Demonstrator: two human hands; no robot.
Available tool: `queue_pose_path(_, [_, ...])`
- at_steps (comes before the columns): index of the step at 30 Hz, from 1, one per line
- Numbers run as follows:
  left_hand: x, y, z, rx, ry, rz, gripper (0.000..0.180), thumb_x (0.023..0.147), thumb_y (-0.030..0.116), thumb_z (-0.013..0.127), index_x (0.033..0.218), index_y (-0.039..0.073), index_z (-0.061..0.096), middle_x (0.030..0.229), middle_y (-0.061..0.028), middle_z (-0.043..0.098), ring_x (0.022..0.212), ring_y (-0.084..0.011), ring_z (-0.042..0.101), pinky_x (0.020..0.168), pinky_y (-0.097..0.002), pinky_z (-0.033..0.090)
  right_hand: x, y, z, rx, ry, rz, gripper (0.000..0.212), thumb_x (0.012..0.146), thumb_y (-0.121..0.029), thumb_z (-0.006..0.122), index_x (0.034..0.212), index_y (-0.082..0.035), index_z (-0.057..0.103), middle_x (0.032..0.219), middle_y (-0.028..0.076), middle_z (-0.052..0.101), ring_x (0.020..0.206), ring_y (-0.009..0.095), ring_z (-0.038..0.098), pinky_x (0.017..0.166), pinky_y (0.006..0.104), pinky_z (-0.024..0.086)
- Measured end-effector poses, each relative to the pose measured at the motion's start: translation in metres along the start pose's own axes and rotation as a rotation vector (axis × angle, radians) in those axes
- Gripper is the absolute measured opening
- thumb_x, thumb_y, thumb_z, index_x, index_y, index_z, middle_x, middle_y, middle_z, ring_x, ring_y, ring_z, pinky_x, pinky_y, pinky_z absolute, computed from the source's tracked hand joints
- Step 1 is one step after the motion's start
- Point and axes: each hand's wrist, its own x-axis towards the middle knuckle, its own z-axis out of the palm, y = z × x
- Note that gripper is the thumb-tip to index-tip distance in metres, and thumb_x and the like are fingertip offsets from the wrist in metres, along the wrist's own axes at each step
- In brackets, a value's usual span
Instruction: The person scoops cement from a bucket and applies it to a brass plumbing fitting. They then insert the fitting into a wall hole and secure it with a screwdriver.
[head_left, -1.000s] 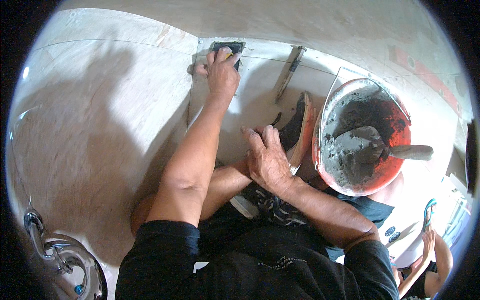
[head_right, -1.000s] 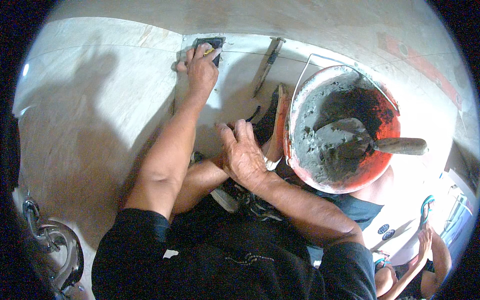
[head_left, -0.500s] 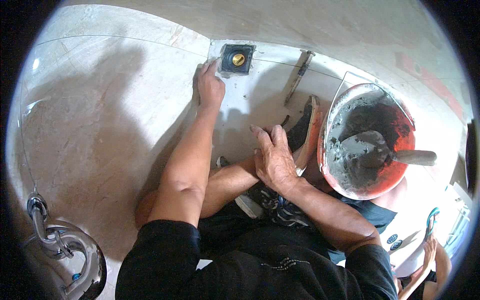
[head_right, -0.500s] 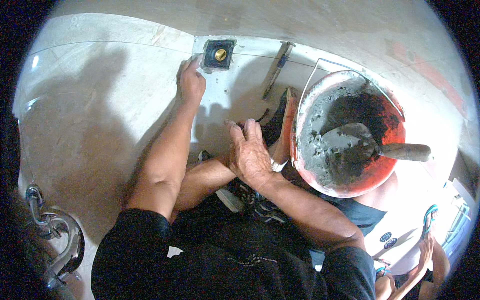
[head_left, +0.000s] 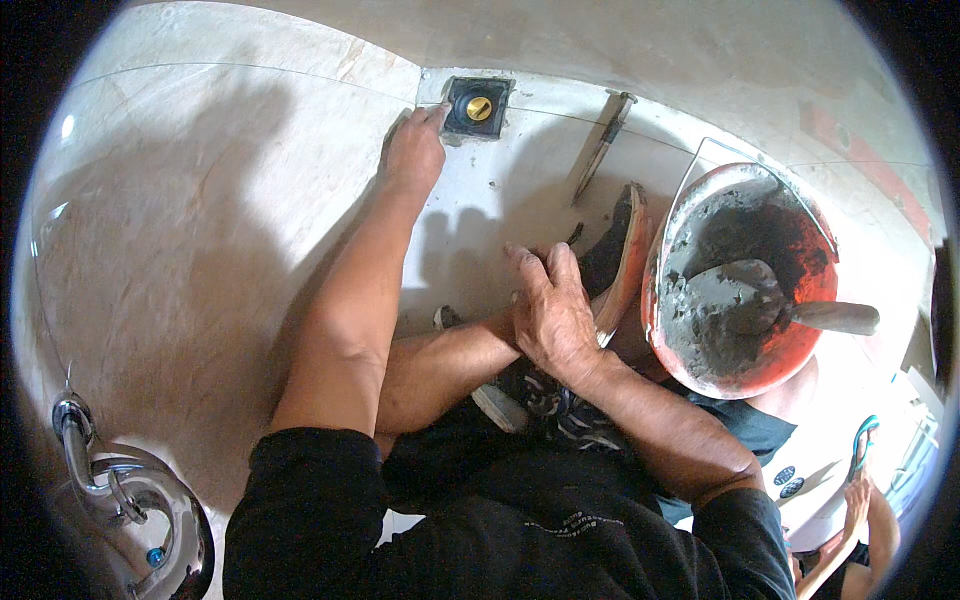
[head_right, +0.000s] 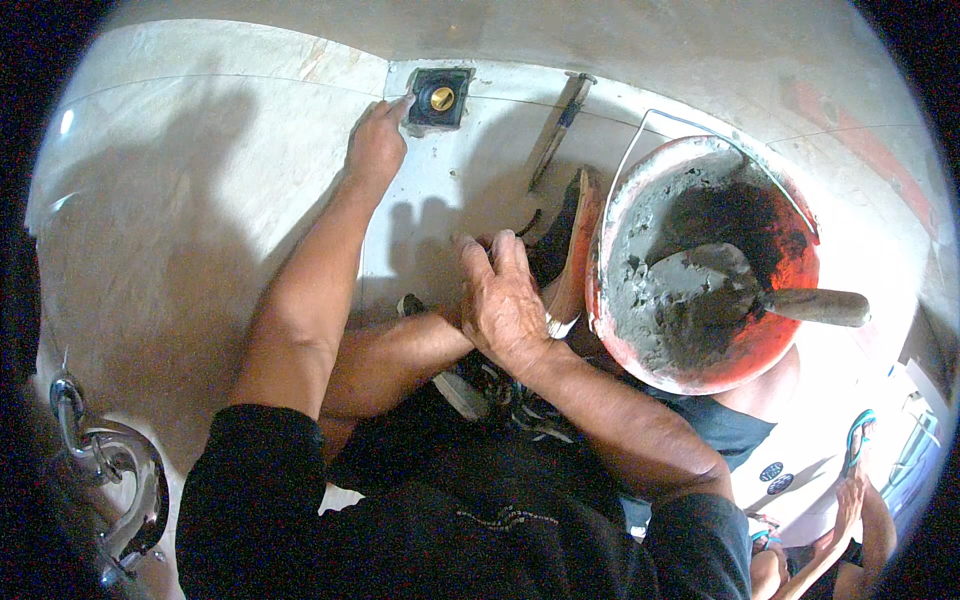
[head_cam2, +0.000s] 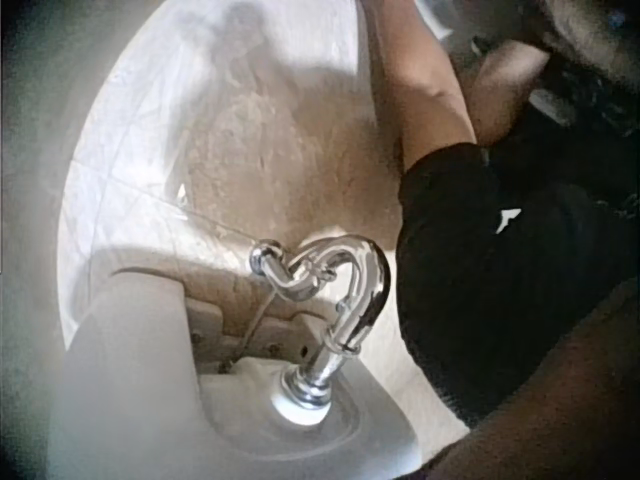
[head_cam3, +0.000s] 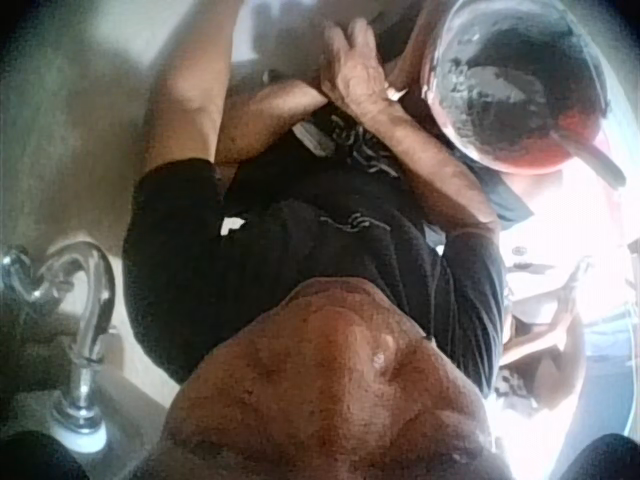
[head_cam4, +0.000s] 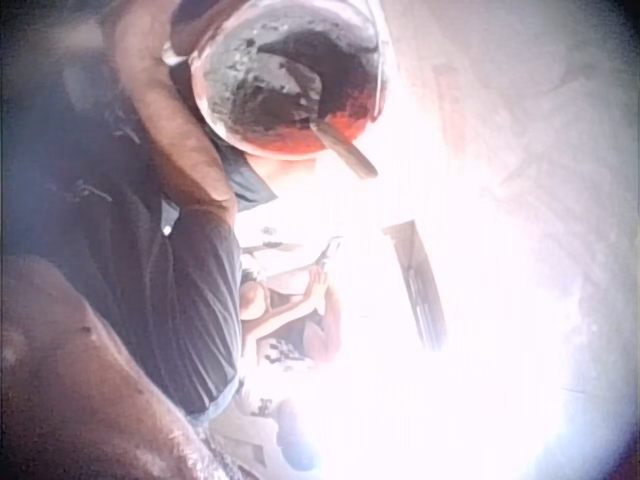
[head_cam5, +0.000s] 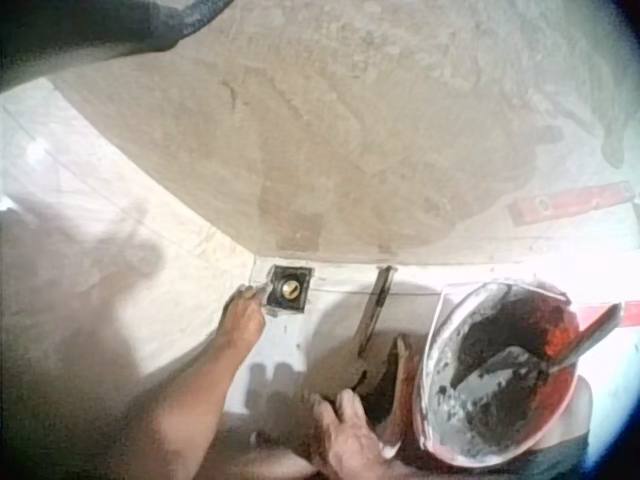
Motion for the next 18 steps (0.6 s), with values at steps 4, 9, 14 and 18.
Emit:
queue_pose_path(4, [-0.022,0.012,-0.003,0.111,-0.011,-0.010,0.048,0.090,0.001,0.054,0.136,0.007,0.066,0.126,-0.0202,0.064,0.121,-0.0373,0.061,0.103,-0.0494,0.050,0.000,0.002,0.003,0.011,0.027,-0.031,0.066,0.075,0.001,0.071,0.139,0.000,0.055,0.118,0.025,0.050,0.113,0.045,0.051,0.101,0.0500,0.047])
queue_pose_path(9, [-0.042,0.027,-0.005,0.170,0.049,-0.090,0.040,0.090,0.005,0.057,0.128,0.008,0.071,0.122,-0.0167,0.064,0.118,-0.0343,0.061,0.101,-0.0496,0.050,0.000,0.000,0.002,-0.001,0.008,-0.008,0.066,0.074,0.002,0.070,0.138,0.000,0.056,0.118,0.025,0.050,0.113,0.045,0.051,0.102,0.0505,0.046])
queue_pose_path(14, [-0.047,0.045,-0.016,-0.375,0.233,-0.184,0.032,0.085,-0.005,0.059,0.110,0.004,0.077,0.109,-0.0169,0.068,0.104,-0.0342,0.066,0.095,-0.0438,0.051,-0.006,0.008,0.012,-0.091,-0.027,-0.029,0.060,0.069,0.001,0.071,0.128,-0.001,0.060,0.116,0.025,0.050,0.113,0.046,0.050,0.100,0.0510,0.046])
queue_pose_path(18, [-0.047,0.159,-0.118,-0.826,0.398,0.079,0.043,0.083,-0.012,0.049,0.114,0.000,0.075,0.107,-0.0151,0.068,0.096,-0.0271,0.068,0.085,-0.0365,0.056,-0.008,0.013,0.013,-0.125,-0.139,0.009,0.055,0.077,-0.012,0.074,0.129,0.000,0.060,0.139,0.034,0.046,0.136,0.052,0.044,0.110,0.0534,0.044])
